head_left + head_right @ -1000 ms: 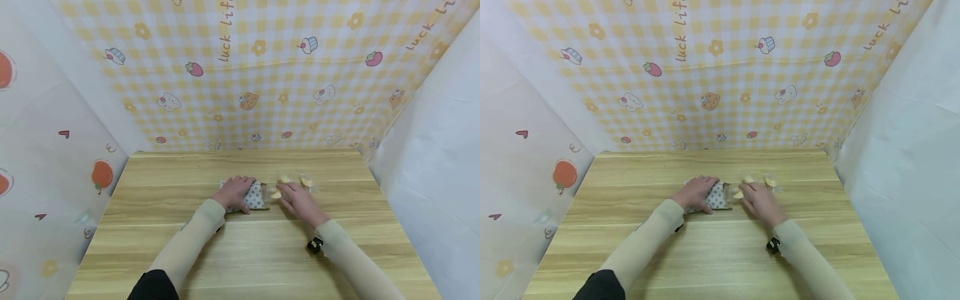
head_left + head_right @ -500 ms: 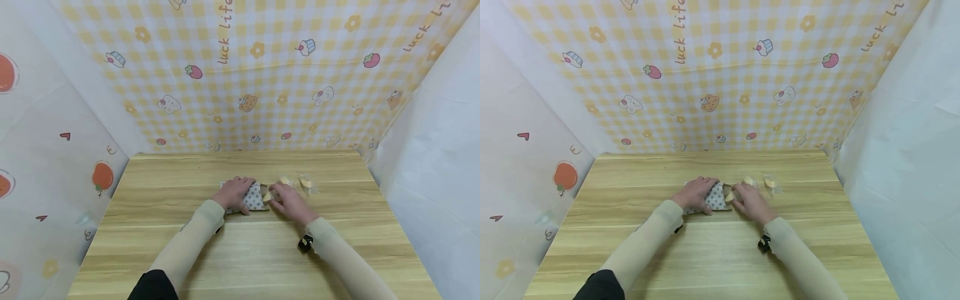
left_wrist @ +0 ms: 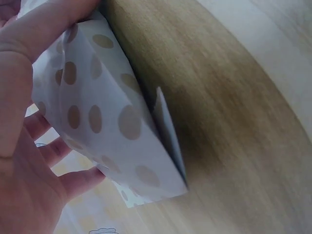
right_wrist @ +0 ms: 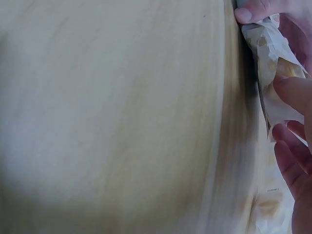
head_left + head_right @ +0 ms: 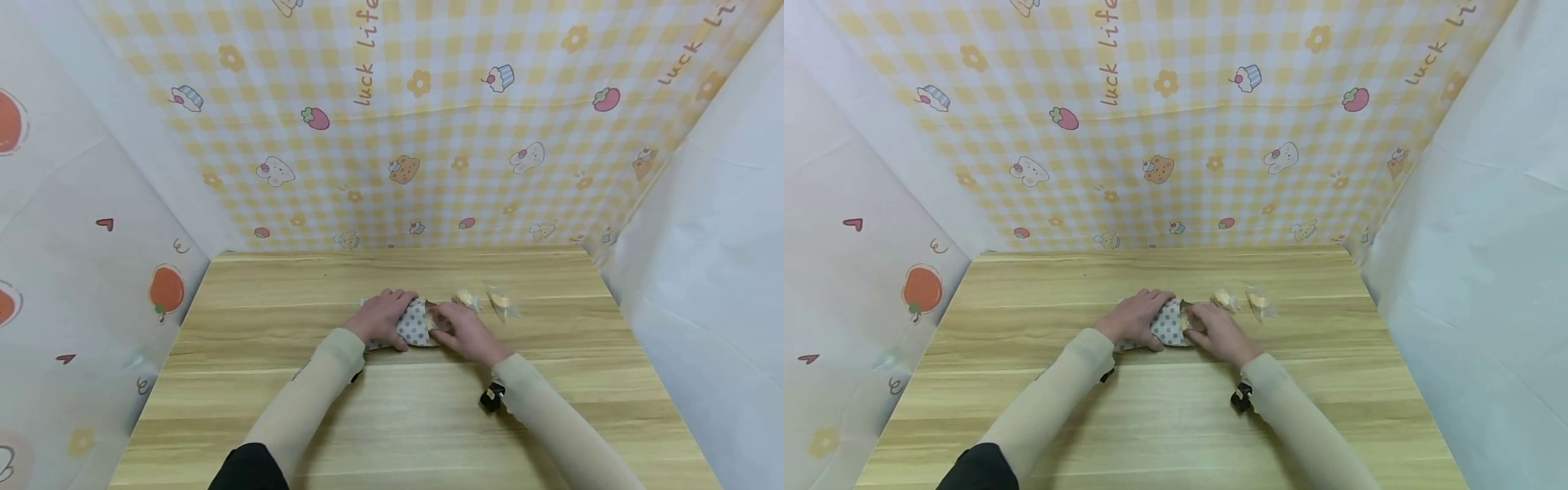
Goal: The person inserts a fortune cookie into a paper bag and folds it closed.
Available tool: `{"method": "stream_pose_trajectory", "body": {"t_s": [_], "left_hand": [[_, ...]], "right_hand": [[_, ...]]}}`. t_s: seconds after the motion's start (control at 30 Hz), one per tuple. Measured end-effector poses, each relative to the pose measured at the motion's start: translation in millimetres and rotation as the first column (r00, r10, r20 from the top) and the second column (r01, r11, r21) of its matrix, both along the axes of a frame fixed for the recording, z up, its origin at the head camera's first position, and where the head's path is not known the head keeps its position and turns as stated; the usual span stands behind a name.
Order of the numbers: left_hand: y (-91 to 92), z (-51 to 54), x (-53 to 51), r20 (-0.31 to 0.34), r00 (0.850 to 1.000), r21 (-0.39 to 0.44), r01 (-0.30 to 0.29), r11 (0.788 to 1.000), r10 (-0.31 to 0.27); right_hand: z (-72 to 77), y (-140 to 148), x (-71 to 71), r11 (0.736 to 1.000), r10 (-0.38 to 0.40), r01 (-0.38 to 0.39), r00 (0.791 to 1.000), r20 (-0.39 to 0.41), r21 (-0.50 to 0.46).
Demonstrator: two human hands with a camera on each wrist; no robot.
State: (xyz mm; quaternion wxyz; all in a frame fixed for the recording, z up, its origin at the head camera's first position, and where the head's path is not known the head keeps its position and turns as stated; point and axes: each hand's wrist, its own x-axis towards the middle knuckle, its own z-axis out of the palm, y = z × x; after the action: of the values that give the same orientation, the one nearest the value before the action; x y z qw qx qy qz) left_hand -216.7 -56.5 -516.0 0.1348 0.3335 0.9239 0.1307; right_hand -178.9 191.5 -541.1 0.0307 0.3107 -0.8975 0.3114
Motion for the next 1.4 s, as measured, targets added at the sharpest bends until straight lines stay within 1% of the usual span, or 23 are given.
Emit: {"method": "stream_pose_trajectory", "body": {"t_s": [0.13, 0.23, 0.4, 0.63, 0.8, 1.03, 1.27, 1.4], "left_hand": [[-1.4, -2.4, -0.2, -0.005, 1.000, 0.020, 0.009, 1.000, -0.009], [-2.2, -3.3, 0.1, 0.001, 1.000, 0.032, 0.002, 0.999, -0.002], [-2.9, -4.0, 0.7, 0.015, 1.000, 0.058, -0.012, 0.998, 0.011], [-2.3, -6.8, 1.1, -0.005, 1.000, 0.086, 0.005, 0.996, -0.004], [-0.7, -7.8, 1.4, 0.000, 1.000, 0.096, 0.018, 0.995, -0.018], [1.2, -10.0, 1.3, -0.010, 1.000, 0.106, 0.025, 0.994, -0.025], [1.0, -9.9, 2.4, -0.027, 0.999, 0.112, 0.033, 0.993, -0.030], [1.2, -9.8, 3.0, -0.042, 0.999, 0.114, 0.036, 0.993, -0.031]], "right_hand": [[1.1, -3, -1.7, 1.000, 0.012, -0.012, 1.000, 0.011, 0.001], [3.3, -5, -1.9, 1.000, 0.010, -0.010, 1.000, 0.027, -0.003], [6.1, -8, -3.0, 1.000, -0.002, 0.001, 1.000, 0.015, 0.008], [8.5, -10, -3.1, 1.000, -0.019, 0.019, 1.000, 0.017, 0.013], [7.7, -12, -3.4, 1.000, -0.024, 0.024, 1.000, 0.007, 0.002], [5.3, -14, -6.1, 0.999, 0.023, -0.023, 1.000, 0.013, -0.033], [2.4, -10, -10.5, 0.995, 0.089, -0.086, 0.994, 0.070, -0.054], [2.4, -9, -11.1, 0.990, 0.139, -0.138, 0.989, 0.047, -0.033]]}}
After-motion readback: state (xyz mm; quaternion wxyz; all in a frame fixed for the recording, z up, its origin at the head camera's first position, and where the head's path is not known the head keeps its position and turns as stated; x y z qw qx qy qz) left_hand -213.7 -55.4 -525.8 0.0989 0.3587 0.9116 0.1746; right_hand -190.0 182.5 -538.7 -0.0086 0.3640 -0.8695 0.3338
